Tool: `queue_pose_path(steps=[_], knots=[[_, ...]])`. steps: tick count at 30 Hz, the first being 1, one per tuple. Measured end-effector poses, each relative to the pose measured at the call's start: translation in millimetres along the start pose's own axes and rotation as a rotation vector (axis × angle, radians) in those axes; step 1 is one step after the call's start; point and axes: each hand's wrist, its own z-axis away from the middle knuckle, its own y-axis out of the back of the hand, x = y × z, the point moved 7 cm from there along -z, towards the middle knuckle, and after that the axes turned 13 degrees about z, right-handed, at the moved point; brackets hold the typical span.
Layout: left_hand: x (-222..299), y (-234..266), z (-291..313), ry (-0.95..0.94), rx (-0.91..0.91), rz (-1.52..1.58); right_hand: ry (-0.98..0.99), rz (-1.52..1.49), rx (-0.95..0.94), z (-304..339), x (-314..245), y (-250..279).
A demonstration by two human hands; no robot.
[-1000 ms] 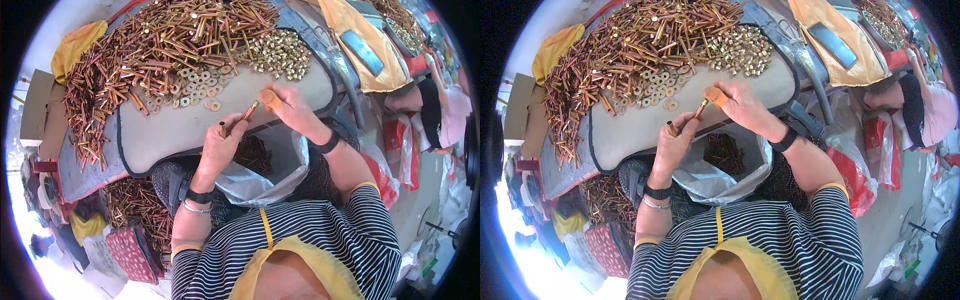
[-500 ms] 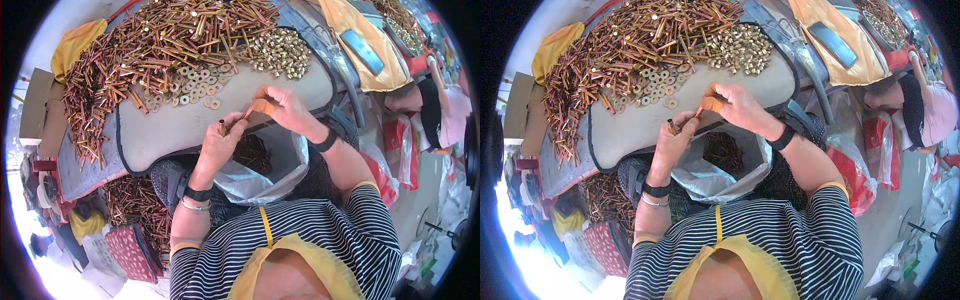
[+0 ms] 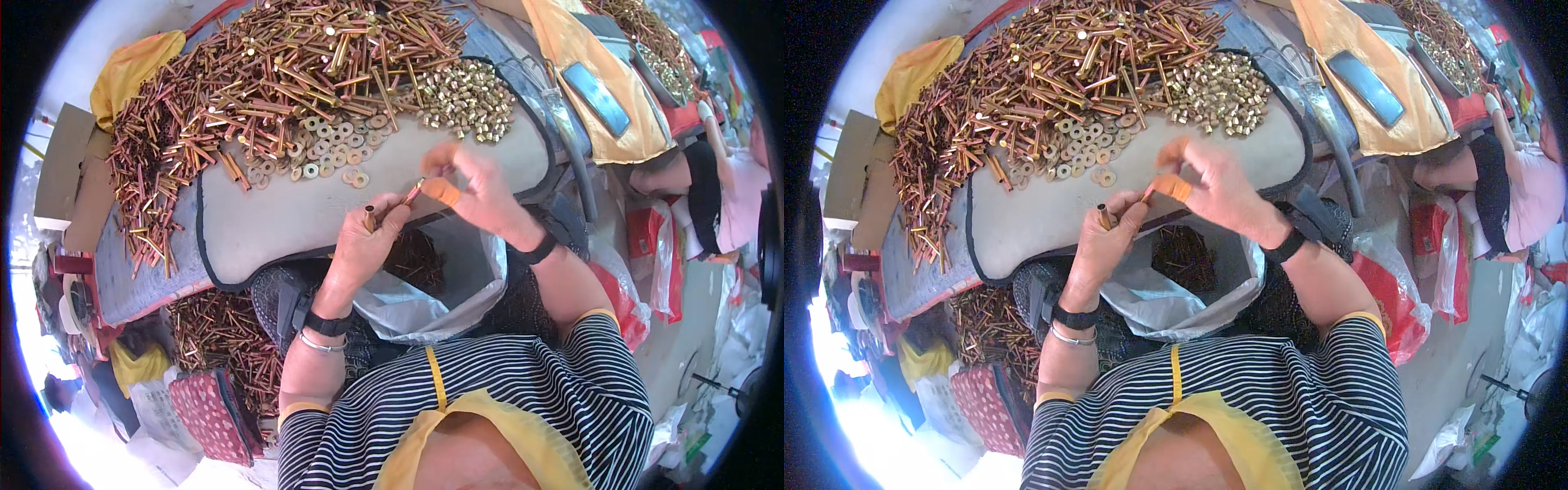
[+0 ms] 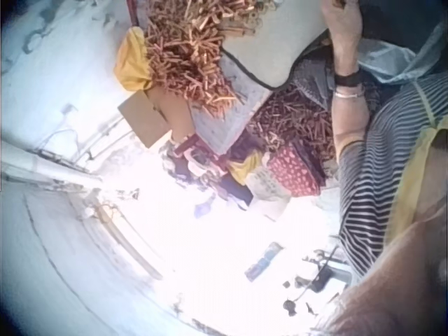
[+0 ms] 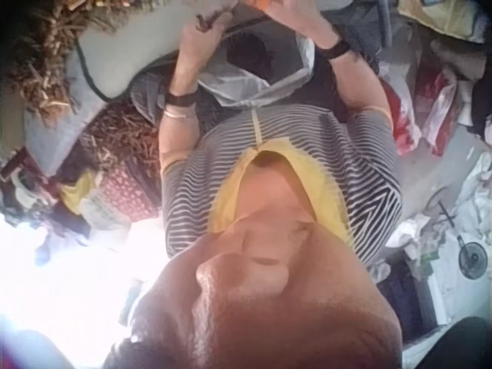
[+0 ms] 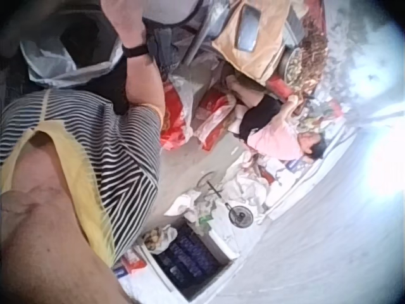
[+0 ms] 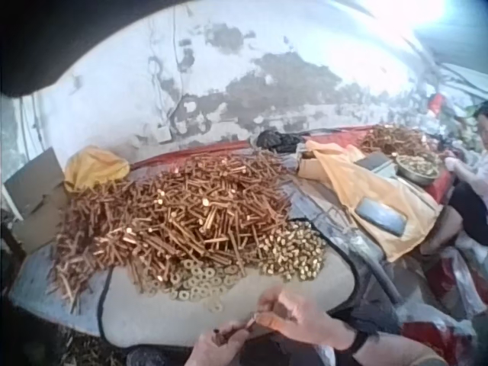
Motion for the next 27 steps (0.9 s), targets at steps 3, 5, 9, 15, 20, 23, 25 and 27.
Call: queue_pose_path(steps=[3,5,9,15,20,23,25,27], knots=[[-3,-3,1,-0.035,-0.052,-0.01,-0.091,-0.218,-0.176,6,21,-20],[-1,-3,5,-0.069,-0.068,-0.019,-0.104,-0.18,-0.155,4,19,-11],[3,-5,3,-0.032,-0.023,0.05,-0.007,-0.11,-0.064,4,11,-9],[-2,2,5,0.004,0.001,0.028,-0.199,-0.105,-0.258,7,18,-10],[-7,-4,2,-0.021,-0.012,0.037,-0.15,-0.295,-0.207,12,19,-26],[15,-8,8,-0.478,0.038,-0.36,-0.093,-0.04,-0.153,13,23,-23],[23,-10,14,-0.601,0.046,-0.525,-0.027,0.09,-0.177,14,18,-21],[29,-8,12,-0.355,-0.086,-0.462,-0.084,0.068,-0.184,11,17,-9]])
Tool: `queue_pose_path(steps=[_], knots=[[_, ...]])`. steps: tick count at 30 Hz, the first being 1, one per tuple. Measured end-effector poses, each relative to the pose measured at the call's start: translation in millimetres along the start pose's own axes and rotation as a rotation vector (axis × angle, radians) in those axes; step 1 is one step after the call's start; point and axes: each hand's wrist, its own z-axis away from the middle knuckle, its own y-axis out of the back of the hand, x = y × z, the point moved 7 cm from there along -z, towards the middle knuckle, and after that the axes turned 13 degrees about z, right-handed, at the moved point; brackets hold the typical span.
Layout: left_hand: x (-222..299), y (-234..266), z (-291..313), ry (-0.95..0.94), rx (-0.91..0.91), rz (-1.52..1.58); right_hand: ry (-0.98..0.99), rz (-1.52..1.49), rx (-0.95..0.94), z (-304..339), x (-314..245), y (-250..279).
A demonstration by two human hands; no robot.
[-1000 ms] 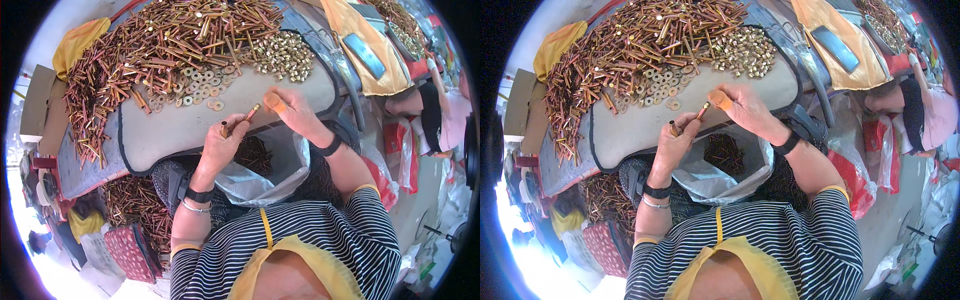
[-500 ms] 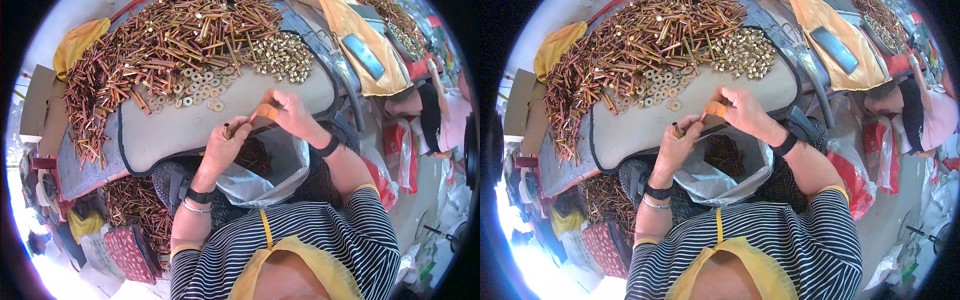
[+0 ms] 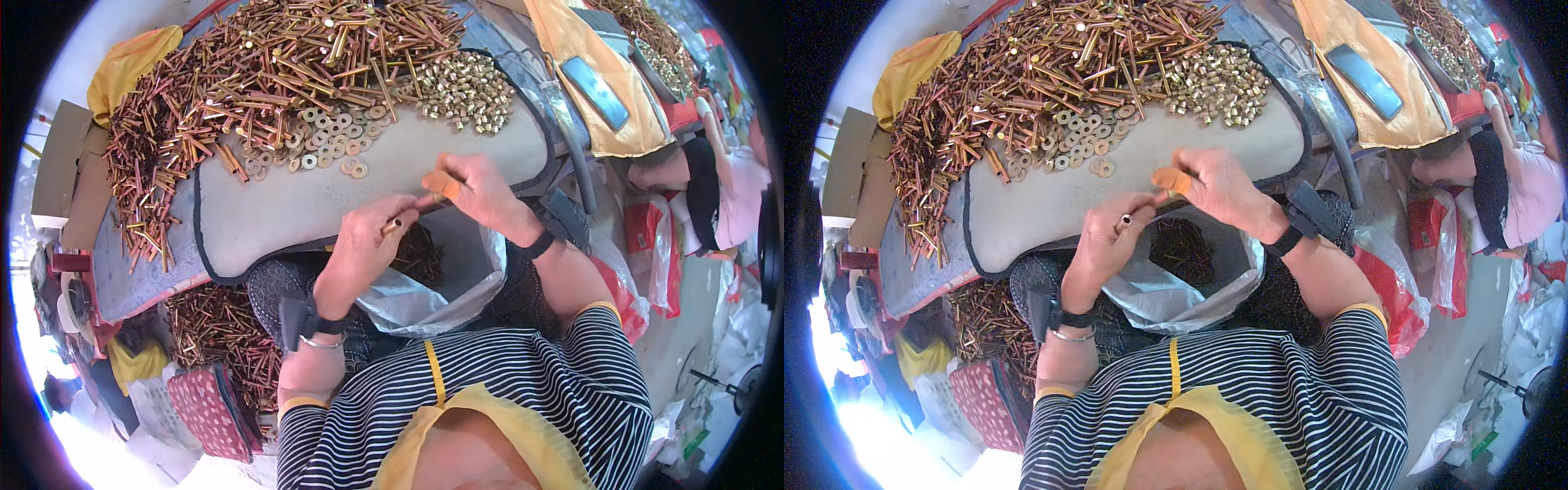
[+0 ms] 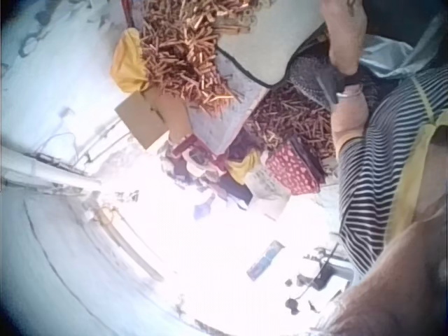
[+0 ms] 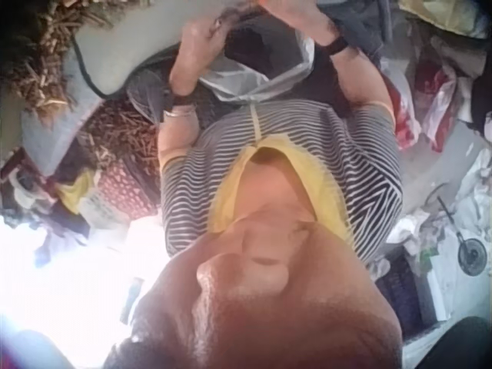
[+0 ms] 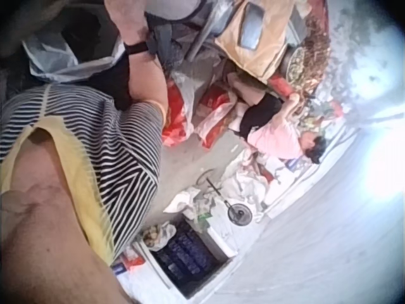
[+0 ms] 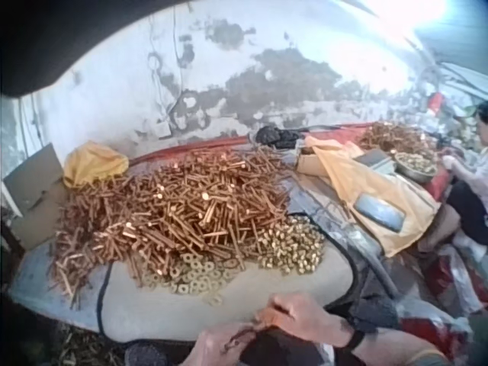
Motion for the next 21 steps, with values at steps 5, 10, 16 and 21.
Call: queue_pose_path(steps=[5,10,16,21], knots=[[-2,7,5,0.057,0.126,0.662,-0.146,-0.192,0.13,-21,9,12],[-38,17,7,0.407,0.053,1.131,0.168,0.251,0.357,-63,-6,7],[-32,18,-4,0.338,0.178,1.212,0.223,0.762,0.269,-98,-14,-13],[-41,22,-4,0.322,0.124,1.196,0.056,0.767,0.256,-103,6,-22]])
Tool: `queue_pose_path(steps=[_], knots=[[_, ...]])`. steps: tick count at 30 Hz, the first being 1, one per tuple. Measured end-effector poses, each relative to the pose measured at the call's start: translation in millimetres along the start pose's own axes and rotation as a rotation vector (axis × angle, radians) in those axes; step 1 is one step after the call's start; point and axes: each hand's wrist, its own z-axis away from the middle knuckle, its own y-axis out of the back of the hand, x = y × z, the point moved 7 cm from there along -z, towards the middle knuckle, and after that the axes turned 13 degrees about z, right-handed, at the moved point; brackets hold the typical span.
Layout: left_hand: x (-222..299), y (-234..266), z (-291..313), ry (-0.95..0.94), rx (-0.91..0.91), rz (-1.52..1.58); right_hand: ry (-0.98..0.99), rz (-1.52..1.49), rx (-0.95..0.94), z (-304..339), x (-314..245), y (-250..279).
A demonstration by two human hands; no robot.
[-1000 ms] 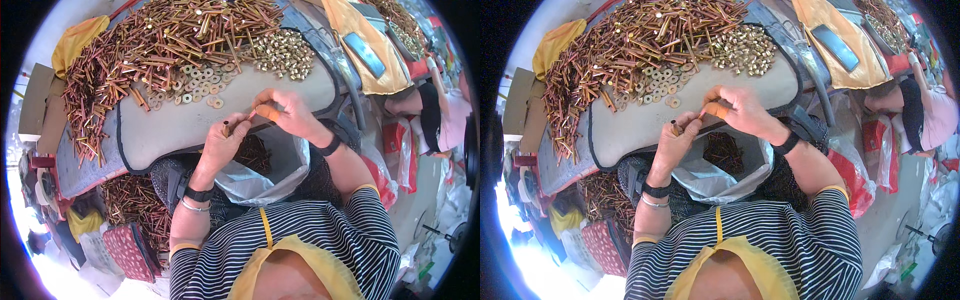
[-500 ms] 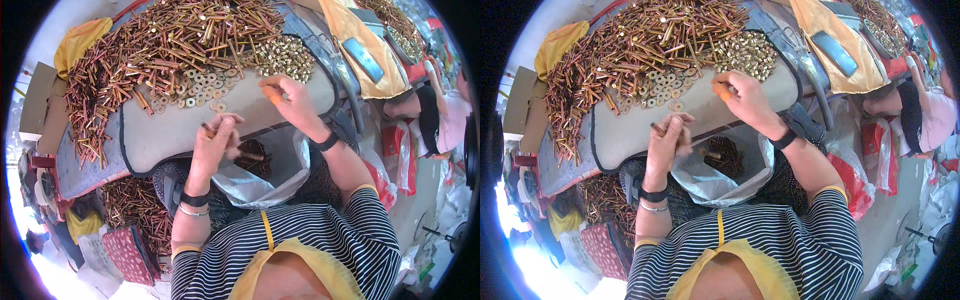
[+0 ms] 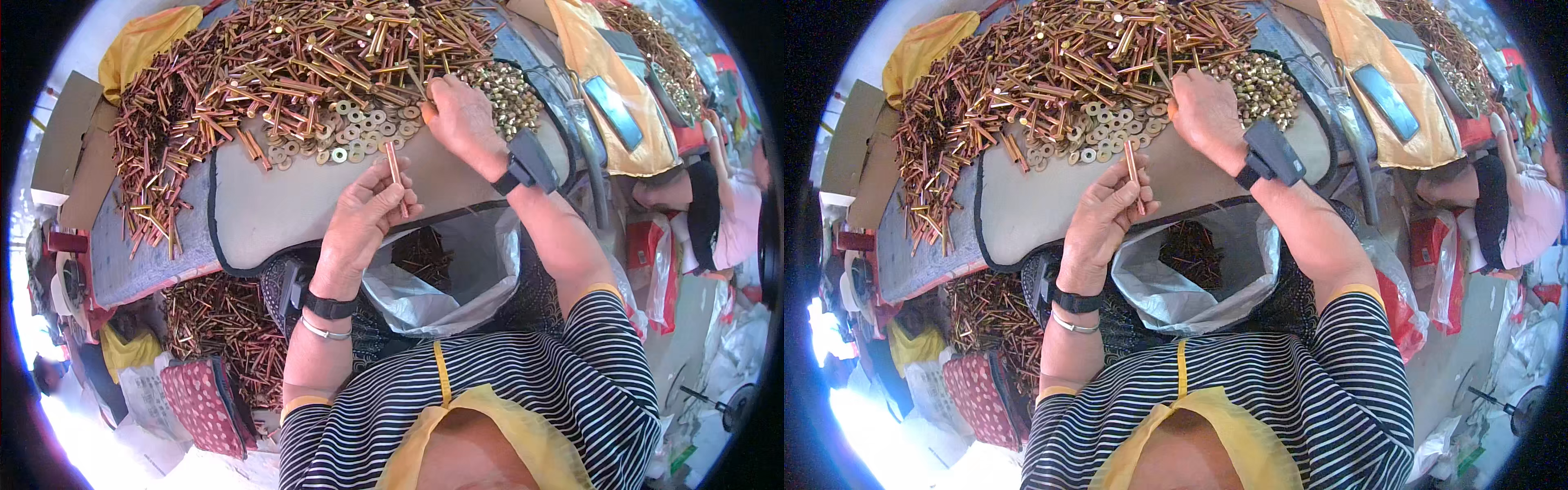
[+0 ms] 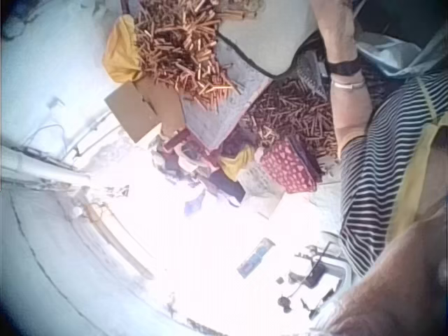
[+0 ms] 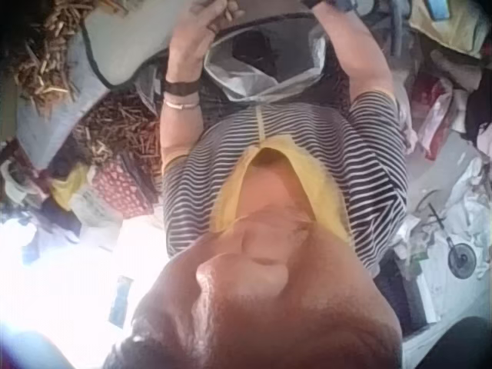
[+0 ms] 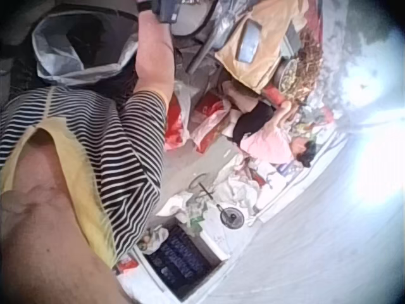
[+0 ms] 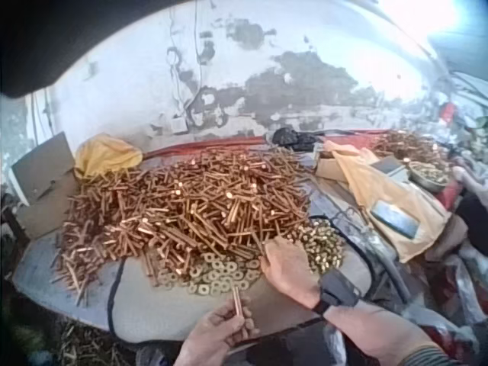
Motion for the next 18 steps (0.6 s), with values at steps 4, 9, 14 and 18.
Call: queue_pose_path(steps=[4,9,14,18], knots=[[2,-1,6,0.01,0.055,-0.002,-0.046,-0.14,0.054,4,16,9],[-5,3,5,0.053,0.076,-0.05,-0.233,-0.61,0.072,36,40,28],[17,14,9,-0.284,0.232,-0.186,-0.261,-0.964,-0.096,59,38,36],[19,21,1,-0.379,0.144,0.05,0.102,-0.708,-0.048,58,7,31]])
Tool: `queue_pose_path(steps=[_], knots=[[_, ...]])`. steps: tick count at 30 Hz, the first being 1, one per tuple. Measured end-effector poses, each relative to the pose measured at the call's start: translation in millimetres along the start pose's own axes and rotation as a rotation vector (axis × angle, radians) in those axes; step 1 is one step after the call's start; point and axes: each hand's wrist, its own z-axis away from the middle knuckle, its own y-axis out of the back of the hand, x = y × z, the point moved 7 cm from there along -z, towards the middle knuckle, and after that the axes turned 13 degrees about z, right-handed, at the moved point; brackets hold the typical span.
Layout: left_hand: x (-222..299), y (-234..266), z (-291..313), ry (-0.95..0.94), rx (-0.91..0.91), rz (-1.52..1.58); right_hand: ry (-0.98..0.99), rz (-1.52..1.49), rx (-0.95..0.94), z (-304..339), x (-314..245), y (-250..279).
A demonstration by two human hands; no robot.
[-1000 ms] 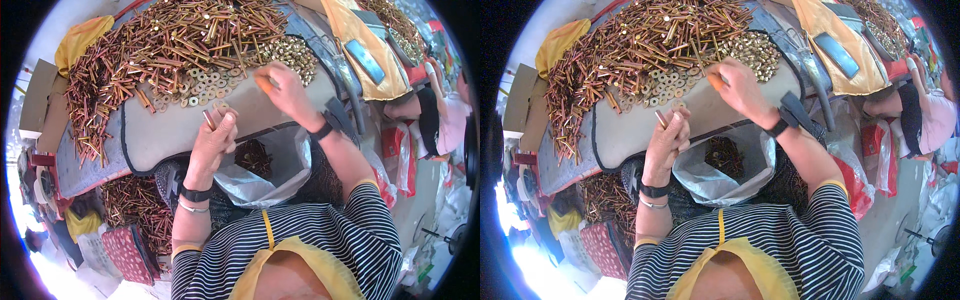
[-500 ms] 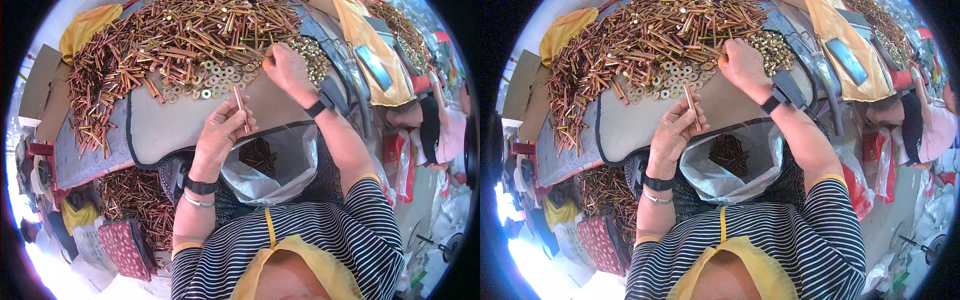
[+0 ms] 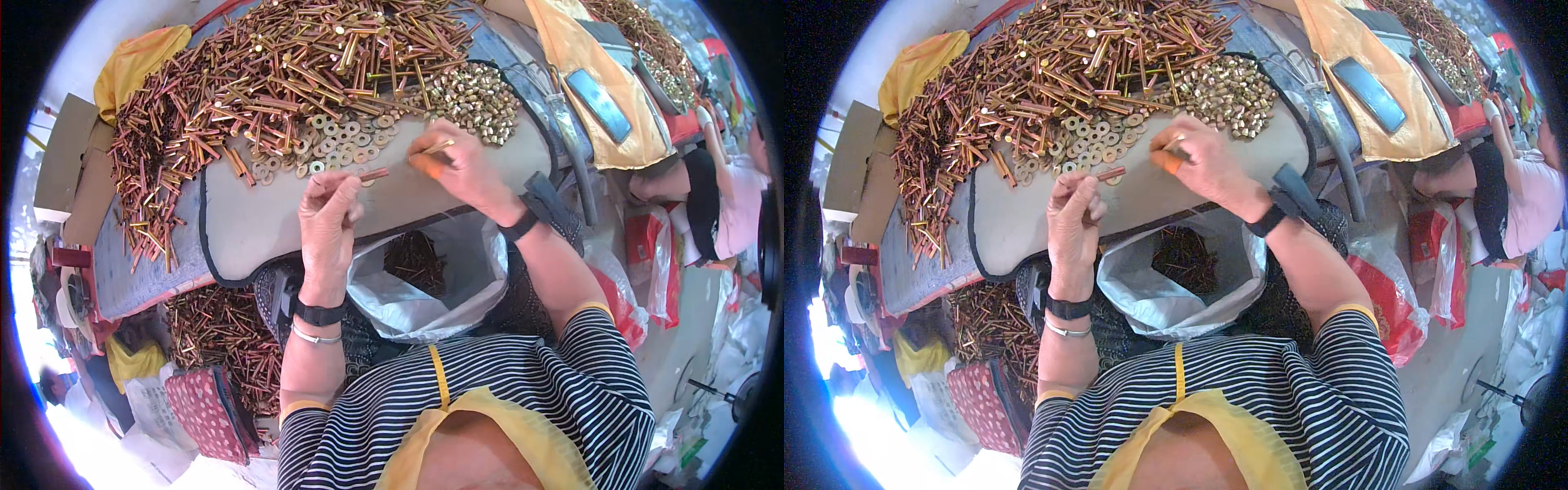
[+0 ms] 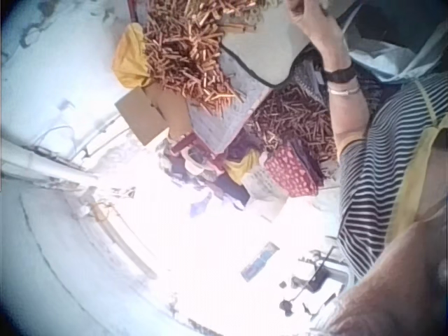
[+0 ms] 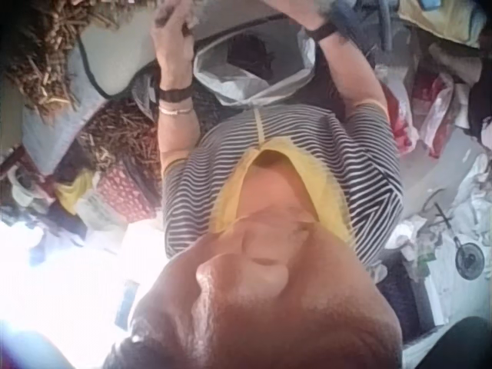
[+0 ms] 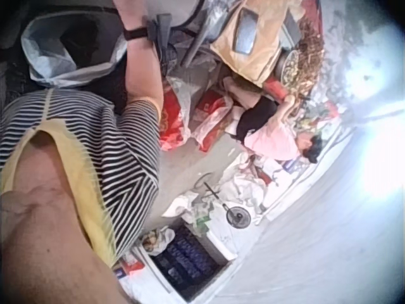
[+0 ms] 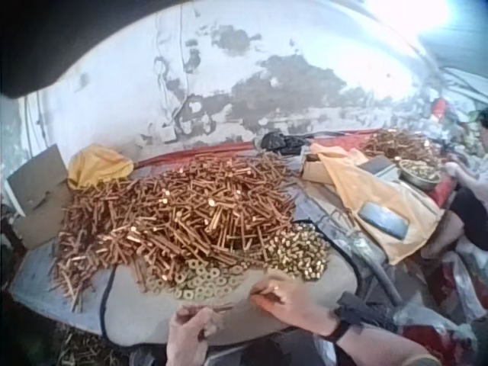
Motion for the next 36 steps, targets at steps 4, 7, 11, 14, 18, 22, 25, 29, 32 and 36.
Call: queue_pose_path(steps=[4,7,11,14,18,22,25,29,32,36], knots=[[-3,-2,-1,0.001,0.095,0.2,0.072,0.043,0.101,0,-12,-11],[2,1,-4,-0.038,0.085,0.229,-0.029,0.05,0.101,-2,0,-6],[21,8,-1,-0.114,0.214,0.191,-0.01,0.102,-0.06,-5,-19,-8],[31,30,-7,-0.2,0.27,0.162,0.002,0.103,-0.198,-2,-41,-23],[39,26,-8,-0.268,0.149,0.182,0.025,0.332,-0.37,-6,-50,-27],[40,26,-3,-0.252,0.211,0.174,0.264,0.574,-0.241,-5,-77,-11],[36,25,-1,-0.215,0.185,0.155,0.306,0.553,-0.394,-13,-79,-12],[25,19,-2,-0.134,0.194,0.141,0.381,0.737,-0.627,-42,-84,-38],[28,10,-3,-0.151,0.169,0.169,0.363,0.723,-0.775,-52,-66,-46],[25,15,-4,-0.129,0.125,0.182,0.352,0.467,-0.82,-28,-59,-38]])
